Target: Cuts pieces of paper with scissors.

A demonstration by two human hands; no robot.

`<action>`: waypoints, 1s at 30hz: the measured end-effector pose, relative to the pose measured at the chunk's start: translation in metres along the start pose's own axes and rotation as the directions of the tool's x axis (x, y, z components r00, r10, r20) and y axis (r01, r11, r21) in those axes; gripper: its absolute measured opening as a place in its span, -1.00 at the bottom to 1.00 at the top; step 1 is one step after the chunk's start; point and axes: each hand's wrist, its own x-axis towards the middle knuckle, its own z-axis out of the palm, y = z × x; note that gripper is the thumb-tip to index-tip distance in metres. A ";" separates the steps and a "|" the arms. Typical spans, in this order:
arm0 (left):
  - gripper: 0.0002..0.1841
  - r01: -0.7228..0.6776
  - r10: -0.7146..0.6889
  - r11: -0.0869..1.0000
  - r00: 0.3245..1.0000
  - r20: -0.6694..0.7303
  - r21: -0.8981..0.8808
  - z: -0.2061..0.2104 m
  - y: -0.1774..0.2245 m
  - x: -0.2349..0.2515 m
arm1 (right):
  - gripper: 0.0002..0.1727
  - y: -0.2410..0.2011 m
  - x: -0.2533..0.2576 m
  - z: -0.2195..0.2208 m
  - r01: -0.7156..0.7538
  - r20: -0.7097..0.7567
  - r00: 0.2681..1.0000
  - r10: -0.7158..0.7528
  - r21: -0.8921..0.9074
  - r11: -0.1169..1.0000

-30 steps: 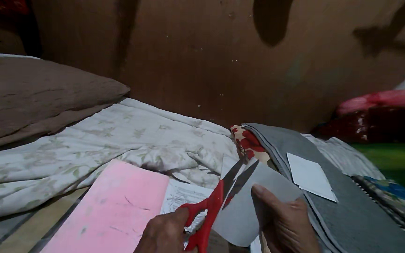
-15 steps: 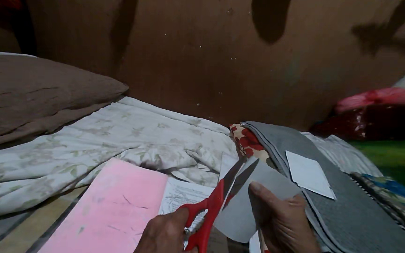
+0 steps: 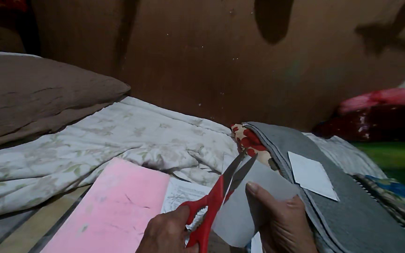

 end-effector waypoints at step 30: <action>-0.82 0.323 -0.089 0.621 0.934 0.346 -0.714 -0.017 -0.021 0.009 | -0.73 -0.006 0.001 -0.004 -0.015 -0.029 0.999 0.015 0.019 1.000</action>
